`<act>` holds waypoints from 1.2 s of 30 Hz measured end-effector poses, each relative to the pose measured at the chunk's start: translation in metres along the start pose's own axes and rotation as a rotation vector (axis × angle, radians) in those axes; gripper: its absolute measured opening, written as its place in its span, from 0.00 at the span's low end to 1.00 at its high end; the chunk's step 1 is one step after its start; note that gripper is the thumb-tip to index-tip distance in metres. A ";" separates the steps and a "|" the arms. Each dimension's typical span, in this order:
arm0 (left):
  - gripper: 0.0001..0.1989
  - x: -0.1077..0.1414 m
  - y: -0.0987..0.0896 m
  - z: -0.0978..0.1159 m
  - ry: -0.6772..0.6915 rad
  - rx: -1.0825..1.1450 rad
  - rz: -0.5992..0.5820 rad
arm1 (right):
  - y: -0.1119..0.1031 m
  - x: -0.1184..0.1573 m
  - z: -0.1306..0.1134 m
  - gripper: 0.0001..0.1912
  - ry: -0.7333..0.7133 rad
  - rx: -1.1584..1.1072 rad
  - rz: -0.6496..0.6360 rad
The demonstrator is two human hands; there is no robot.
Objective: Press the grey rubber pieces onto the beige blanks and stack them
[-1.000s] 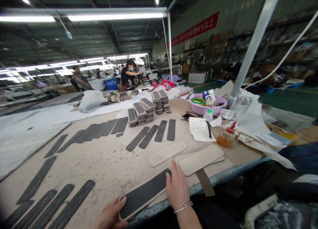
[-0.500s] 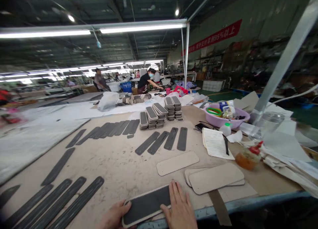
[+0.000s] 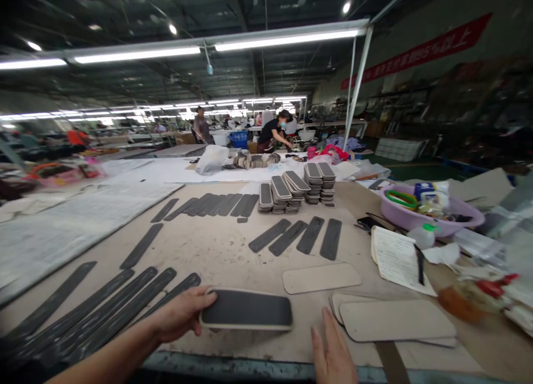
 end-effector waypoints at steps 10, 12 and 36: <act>0.16 -0.034 0.014 0.058 0.110 0.130 0.026 | 0.015 -0.005 -0.046 0.25 0.400 -0.696 0.078; 0.16 -0.045 0.038 0.061 0.113 0.184 0.001 | 0.018 -0.004 -0.043 0.26 0.467 -0.799 0.106; 0.19 -0.106 0.050 0.015 0.221 -0.857 0.141 | -0.003 -0.014 -0.043 0.19 0.740 -1.374 0.313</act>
Point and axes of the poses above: each hand's wrist, its own x-axis away from the middle knuckle, its own y-axis out of the palm, z = x × y, the point moved 5 cm from there along -x, towards the middle knuckle, and after that the axes turned 13 degrees about -x, right-handed, at the moved point
